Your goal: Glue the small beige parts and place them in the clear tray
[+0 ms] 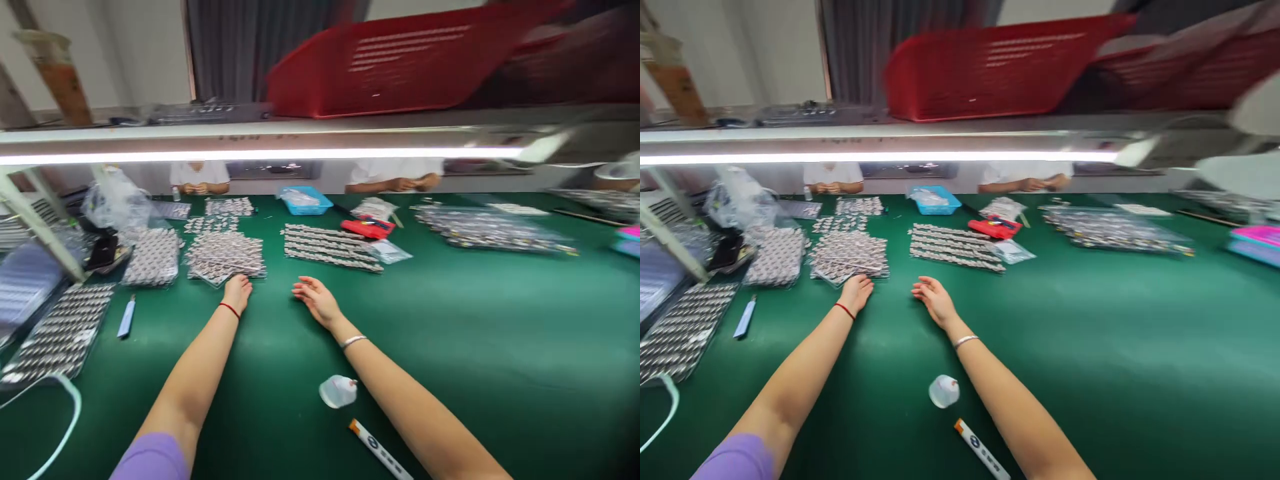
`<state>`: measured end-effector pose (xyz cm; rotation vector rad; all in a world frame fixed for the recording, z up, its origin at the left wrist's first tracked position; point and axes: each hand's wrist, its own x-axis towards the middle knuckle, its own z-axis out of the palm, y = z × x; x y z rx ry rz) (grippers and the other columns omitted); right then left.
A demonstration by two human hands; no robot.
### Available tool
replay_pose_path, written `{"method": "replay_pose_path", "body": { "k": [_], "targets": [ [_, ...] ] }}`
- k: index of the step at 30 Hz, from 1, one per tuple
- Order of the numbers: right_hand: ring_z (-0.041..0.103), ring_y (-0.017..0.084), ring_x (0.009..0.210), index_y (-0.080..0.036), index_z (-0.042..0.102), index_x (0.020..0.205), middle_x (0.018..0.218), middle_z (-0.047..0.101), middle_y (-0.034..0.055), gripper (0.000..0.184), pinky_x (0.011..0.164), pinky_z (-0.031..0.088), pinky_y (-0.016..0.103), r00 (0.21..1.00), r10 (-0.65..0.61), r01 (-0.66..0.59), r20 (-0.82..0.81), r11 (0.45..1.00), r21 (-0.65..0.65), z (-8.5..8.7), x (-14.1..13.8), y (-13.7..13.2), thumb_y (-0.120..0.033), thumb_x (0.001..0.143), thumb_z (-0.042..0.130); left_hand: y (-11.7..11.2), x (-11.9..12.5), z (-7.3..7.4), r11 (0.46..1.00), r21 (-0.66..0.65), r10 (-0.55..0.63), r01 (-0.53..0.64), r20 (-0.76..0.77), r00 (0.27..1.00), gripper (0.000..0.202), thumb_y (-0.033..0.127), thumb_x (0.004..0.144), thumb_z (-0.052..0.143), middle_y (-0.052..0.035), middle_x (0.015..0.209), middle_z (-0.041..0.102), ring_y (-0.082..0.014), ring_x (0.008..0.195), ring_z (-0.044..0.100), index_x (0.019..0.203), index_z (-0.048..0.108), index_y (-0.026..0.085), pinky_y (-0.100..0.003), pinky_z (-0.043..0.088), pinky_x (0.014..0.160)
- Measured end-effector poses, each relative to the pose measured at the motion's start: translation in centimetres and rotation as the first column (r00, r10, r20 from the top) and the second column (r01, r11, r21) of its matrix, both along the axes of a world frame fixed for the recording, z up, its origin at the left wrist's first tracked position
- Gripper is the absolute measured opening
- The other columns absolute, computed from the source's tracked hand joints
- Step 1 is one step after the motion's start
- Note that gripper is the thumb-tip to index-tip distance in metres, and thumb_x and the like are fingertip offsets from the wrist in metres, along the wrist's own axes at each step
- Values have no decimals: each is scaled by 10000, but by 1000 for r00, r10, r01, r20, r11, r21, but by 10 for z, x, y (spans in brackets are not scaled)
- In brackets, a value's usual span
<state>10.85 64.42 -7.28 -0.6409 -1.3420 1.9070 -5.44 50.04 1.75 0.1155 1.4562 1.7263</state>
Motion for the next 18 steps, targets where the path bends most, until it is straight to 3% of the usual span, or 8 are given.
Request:
{"method": "replay_pose_path", "body": {
  "k": [3,6,8,11,14,16,18],
  "targets": [
    [662,140,713,-228,616,943,845,667,8,528,701,548,309,999,-24,24,31,1000,16,-6,5,-1,-473,545,861,-30,9,-9,992,-99,-78,72,-60,995,385,365,926,608,-104,1258,595,-237,1060,620,1257,566,174,-455,545,882],
    [644,136,677,-219,613,877,811,649,8,543,655,548,302,996,-49,45,81,998,43,-13,7,-1,-494,486,870,-78,11,-11,955,-218,-225,201,-90,970,380,358,925,610,-102,1246,601,-233,1046,625,1253,568,171,-449,549,873],
    [629,128,663,-215,614,836,783,635,-1,541,638,550,287,990,-72,63,124,996,70,-16,8,-3,-481,445,878,-118,6,-3,911,-281,-341,301,-105,934,368,355,925,611,-98,1223,612,-225,1023,632,1239,576,167,-438,556,855],
    [611,130,626,-215,642,773,731,631,-3,491,594,555,278,974,-86,63,209,991,116,-15,11,-5,-422,405,893,-181,-13,20,853,-352,-462,386,-161,872,347,352,926,612,-91,1177,629,-208,970,646,1215,587,161,-410,570,814],
    [616,165,576,-225,679,675,668,640,42,352,523,549,306,953,-75,31,293,988,152,-3,28,-4,-336,432,908,-240,-41,45,847,-420,-464,325,-287,838,340,351,928,611,-89,1162,635,-201,948,650,1209,589,160,-399,574,797],
    [633,188,588,-242,703,644,699,662,102,249,505,538,327,945,-99,39,312,980,193,11,57,-3,-282,503,904,-279,-59,57,870,-451,-400,198,-413,818,344,351,927,611,-92,1183,629,-209,977,645,1213,589,162,-413,568,822],
    [652,194,644,-269,723,680,796,679,151,141,544,542,346,946,-151,77,288,964,253,25,103,-8,-280,647,859,-321,-75,63,886,-464,-296,12,-545,784,345,354,925,612,-94,1203,624,-219,1008,638,1212,592,163,-429,559,851]
  ]
}}
